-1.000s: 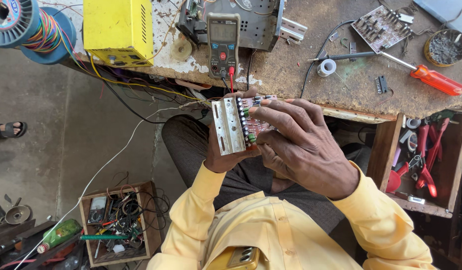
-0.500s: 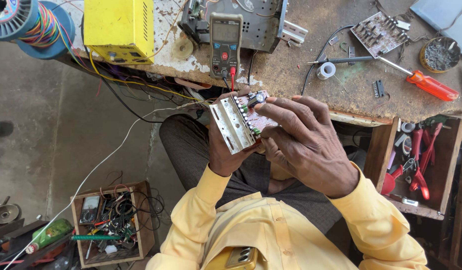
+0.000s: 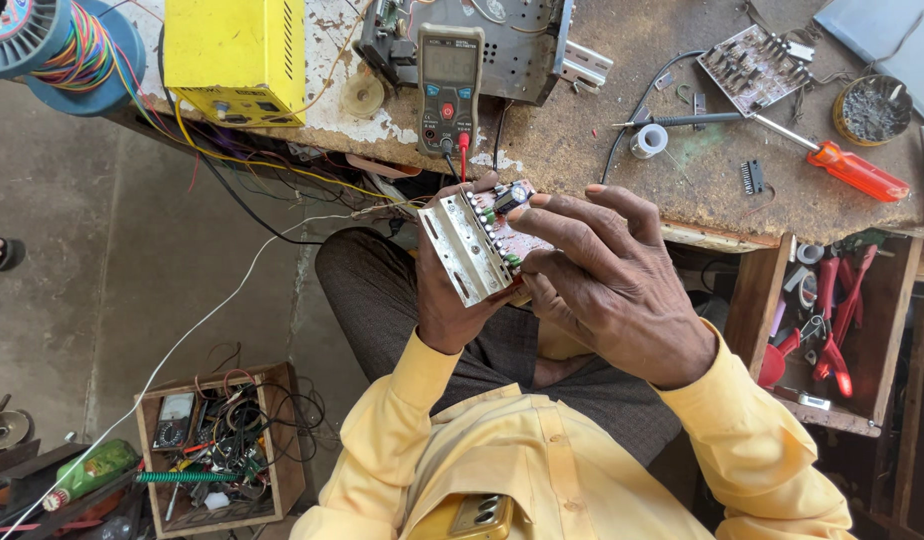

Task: The person inspects a green circuit board, flips it over, and uses a soldering iron to work on solder joints. They handle a small component and continue soldering while seated at a cluttered workbench.

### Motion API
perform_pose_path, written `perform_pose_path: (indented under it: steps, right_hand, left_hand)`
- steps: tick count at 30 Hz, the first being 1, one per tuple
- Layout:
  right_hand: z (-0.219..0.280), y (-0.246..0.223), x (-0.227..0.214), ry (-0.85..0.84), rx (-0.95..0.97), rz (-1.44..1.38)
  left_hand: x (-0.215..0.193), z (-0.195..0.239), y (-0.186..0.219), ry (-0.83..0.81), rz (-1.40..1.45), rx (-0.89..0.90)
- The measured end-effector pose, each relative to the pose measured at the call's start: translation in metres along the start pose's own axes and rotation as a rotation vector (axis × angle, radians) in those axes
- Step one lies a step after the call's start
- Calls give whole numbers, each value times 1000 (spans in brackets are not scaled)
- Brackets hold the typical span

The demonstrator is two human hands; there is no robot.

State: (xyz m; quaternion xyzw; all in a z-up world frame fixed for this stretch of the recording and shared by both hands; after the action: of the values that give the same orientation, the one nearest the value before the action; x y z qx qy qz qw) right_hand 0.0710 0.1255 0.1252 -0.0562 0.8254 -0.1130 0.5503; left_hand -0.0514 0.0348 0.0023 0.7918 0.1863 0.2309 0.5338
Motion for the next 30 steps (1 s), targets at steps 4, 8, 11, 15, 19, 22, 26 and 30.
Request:
perform_pose_path:
  steps: [4, 8, 11, 15, 19, 22, 26, 30]
  right_hand:
    - [0, 0, 2, -3, -12, 3]
    - [-1, 0, 5, -11, 5, -17]
    - [-1, 0, 6, -21, 4, -16]
    - [-1, -1, 6, -19, -5, -20]
    - [0, -1, 5, -46, -2, -19]
    - [-1, 0, 5, -65, -9, -4]
    - [-3, 1, 4, -80, 0, 5]
    - [-5, 2, 2, -105, -19, 33]
  left_hand:
    - [-1, -1, 3, -17, -15, -14]
    - [-2, -2, 5, -21, 1, -1]
    - [-3, -2, 4, -17, 34, -8]
    - [-4, -2, 0, -33, 119, -38]
    - [-4, -2, -3, -60, 112, -60]
    - [-3, -3, -4, -57, 51, -69]
    - [-2, -3, -4, -35, 98, -58]
    - [-3, -3, -1, -34, -28, -20]
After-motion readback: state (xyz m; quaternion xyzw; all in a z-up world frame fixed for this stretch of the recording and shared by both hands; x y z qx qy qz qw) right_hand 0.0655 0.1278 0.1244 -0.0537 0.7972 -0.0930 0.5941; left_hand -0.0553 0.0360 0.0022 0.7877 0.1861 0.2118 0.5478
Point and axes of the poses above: each hand's wrist, its own z-axis away from the middle knuckle, its own x-axis out of the palm, y = z × x, the point moved 4 cm from there along -z, towards the middle knuckle, and after that the axes turned 1 degree about -y, right-handed, at the moved point
